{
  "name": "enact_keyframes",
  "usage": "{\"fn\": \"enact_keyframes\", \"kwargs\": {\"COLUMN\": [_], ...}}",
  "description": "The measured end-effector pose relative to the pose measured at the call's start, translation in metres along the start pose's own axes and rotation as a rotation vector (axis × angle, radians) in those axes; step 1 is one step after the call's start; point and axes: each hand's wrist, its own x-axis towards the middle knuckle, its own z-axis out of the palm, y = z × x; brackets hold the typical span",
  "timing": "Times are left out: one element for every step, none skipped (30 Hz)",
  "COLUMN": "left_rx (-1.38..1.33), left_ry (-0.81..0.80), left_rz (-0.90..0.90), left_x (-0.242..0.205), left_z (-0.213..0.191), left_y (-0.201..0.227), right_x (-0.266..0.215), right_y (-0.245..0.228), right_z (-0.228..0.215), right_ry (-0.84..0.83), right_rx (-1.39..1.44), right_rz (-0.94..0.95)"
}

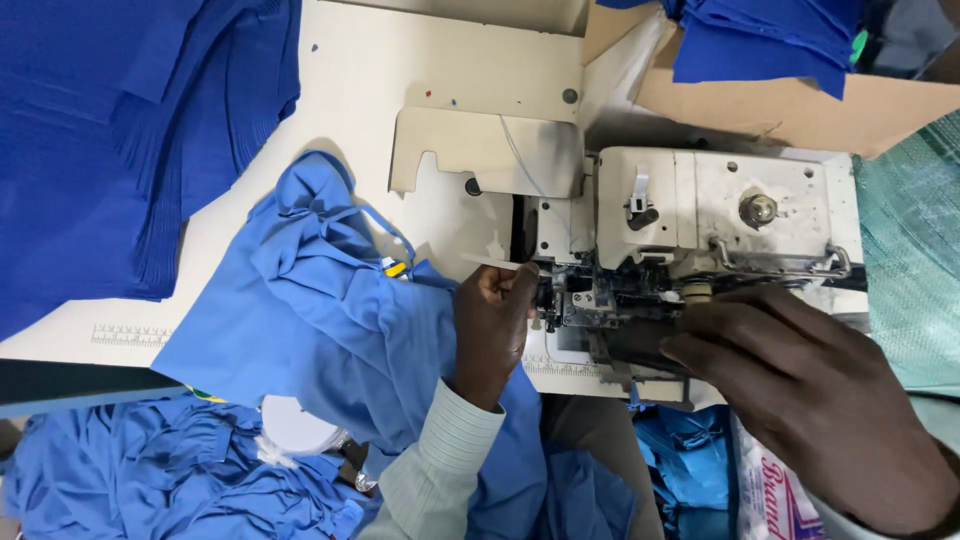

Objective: The person is repairing a sewing machine by using a small metal tool to adjust the internal mechanisms. They also handle a mobile phone and a blue garment during the process.

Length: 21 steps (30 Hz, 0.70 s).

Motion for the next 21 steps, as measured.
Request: {"fn": "enact_keyframes", "kwargs": {"left_rx": [-0.024,-0.025,-0.013,-0.001,-0.002,-0.036,-0.069,-0.070,-0.066,-0.063,-0.065,-0.030,0.005,0.006,-0.014,-0.036,-0.036,-0.014,0.009,0.008,0.000], "left_ry": [-0.013,-0.014,-0.011,-0.007,-0.006,-0.022,-0.037,-0.037,-0.033,-0.030,-0.030,-0.021,-0.012,-0.014,-0.021,-0.028,-0.029,-0.035,-0.040,-0.041,-0.048], "left_rz": [0.008,0.007,0.003,-0.002,-0.004,-0.022,-0.039,-0.041,-0.069,-0.095,-0.094,-0.089,-0.084,-0.087,-0.110,-0.129,-0.128,-0.123,-0.118,-0.117,-0.107], "left_x": [0.000,0.001,0.001,0.001,0.002,0.003,0.003,0.003,0.002,0.002,0.003,0.003,0.003,0.003,0.003,0.005,0.005,0.004,0.004,0.005,0.006], "left_z": [0.001,0.001,0.002,0.003,0.003,0.003,0.003,0.003,0.002,0.003,0.003,0.003,0.003,0.003,0.004,0.004,0.003,0.003,0.002,0.002,0.003], "left_y": [-0.002,-0.003,-0.004,-0.006,-0.006,-0.007,-0.007,-0.005,-0.002,0.002,0.002,0.002,0.001,0.002,0.003,0.005,0.006,0.007,0.008,0.006,0.005], "right_x": [0.005,0.008,0.011,0.015,0.016,0.016,0.017,0.018,0.019,0.020,0.020,0.019,0.018,0.017,0.017,0.017,0.016,0.016,0.015,0.016,0.016], "right_y": [0.001,0.001,0.000,0.000,0.001,0.001,0.002,0.002,0.002,0.002,0.003,0.004,0.004,0.005,0.005,0.006,0.007,0.008,0.009,0.009,0.009], "right_z": [0.000,-0.001,-0.003,-0.004,-0.003,-0.003,-0.003,-0.002,-0.001,-0.001,0.000,0.002,0.003,0.004,0.005,0.006,0.006,0.006,0.006,0.006,0.006], "right_ry": [0.002,0.001,-0.012,-0.025,-0.026,-0.041,-0.056,-0.058,-0.053,-0.047,-0.047,-0.054,-0.061,-0.064,-0.069,-0.071,-0.070,-0.080,-0.090,-0.089,-0.085], "right_rx": [-0.054,-0.055,-0.035,-0.015,-0.014,-0.032,-0.051,-0.051,-0.066,-0.083,-0.086,-0.097,-0.109,-0.107,-0.121,-0.138,-0.139,-0.148,-0.158,-0.159,-0.172], "right_rz": [-0.040,-0.040,-0.055,-0.072,-0.073,-0.079,-0.085,-0.085,-0.077,-0.068,-0.068,-0.075,-0.081,-0.079,-0.080,-0.082,-0.081,-0.088,-0.095,-0.094,-0.104]}}
